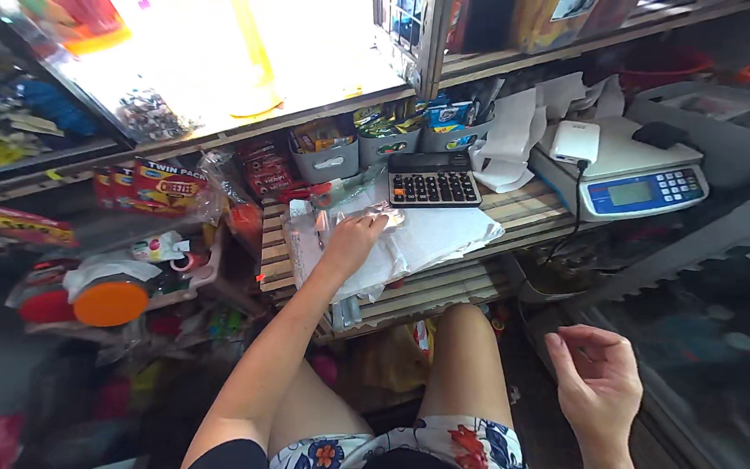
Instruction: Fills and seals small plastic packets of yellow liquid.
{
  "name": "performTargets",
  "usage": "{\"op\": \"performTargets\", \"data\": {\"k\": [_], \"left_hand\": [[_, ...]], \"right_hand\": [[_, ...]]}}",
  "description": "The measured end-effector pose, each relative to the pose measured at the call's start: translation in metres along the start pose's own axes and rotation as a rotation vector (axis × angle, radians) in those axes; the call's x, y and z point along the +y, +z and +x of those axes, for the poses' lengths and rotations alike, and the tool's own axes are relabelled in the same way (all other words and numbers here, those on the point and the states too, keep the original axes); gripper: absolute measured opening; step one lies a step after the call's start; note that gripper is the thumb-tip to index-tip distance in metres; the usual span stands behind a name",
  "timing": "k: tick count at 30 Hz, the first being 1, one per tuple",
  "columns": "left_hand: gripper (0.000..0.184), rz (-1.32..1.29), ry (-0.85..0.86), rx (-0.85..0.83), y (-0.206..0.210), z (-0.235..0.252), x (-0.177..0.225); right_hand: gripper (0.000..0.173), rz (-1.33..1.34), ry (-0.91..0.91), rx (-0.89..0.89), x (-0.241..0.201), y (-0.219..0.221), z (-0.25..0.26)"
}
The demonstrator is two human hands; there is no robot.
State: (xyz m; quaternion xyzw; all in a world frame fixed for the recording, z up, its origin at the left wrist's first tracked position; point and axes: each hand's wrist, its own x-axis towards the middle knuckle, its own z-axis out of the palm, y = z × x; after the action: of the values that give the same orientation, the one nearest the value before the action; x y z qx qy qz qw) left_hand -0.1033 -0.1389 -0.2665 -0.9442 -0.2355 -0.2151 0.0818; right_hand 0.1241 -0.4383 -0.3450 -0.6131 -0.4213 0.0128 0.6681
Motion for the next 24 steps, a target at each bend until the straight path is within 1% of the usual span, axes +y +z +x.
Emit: {"op": "performTargets", "data": {"k": [3, 4, 6, 8, 9, 11, 13, 16, 20, 24], "left_hand": [[0.030, -0.022, -0.012, -0.020, -0.001, 0.003, 0.003], [0.029, -0.098, -0.074, -0.014, -0.002, 0.004, 0.003], [0.029, -0.333, -0.277, -0.033, -0.012, 0.011, -0.001], [0.031, -0.513, -0.472, -0.055, -0.026, 0.023, -0.010], [0.031, -0.576, -0.538, -0.049, -0.032, 0.029, -0.016], [0.027, -0.637, -0.600, 0.007, -0.041, 0.040, -0.026], [0.022, -0.674, -0.613, 0.068, -0.050, 0.051, -0.036], [0.021, -0.714, -0.598, 0.157, -0.072, 0.069, -0.049], [0.017, -0.714, -0.520, 0.382, -0.108, 0.089, -0.062], [0.018, -0.809, -0.455, 0.504, -0.135, 0.100, -0.063]], "right_hand": [[0.024, 0.027, -0.022, -0.027, -0.008, 0.012, 0.003], [0.024, 0.035, -0.020, -0.035, -0.010, 0.015, 0.004], [0.023, 0.047, -0.010, -0.058, -0.014, 0.019, 0.007], [0.023, 0.065, -0.007, -0.083, -0.018, 0.024, 0.011], [0.022, 0.074, -0.004, -0.103, -0.020, 0.026, 0.014], [0.023, 0.085, -0.005, -0.149, -0.026, 0.033, 0.022], [0.023, 0.090, -0.017, -0.195, -0.031, 0.041, 0.029], [0.022, 0.097, -0.048, -0.256, -0.036, 0.052, 0.036], [0.021, 0.119, -0.072, -0.278, -0.043, 0.063, 0.042], [0.020, 0.124, -0.079, -0.289, -0.044, 0.068, 0.042]]}}
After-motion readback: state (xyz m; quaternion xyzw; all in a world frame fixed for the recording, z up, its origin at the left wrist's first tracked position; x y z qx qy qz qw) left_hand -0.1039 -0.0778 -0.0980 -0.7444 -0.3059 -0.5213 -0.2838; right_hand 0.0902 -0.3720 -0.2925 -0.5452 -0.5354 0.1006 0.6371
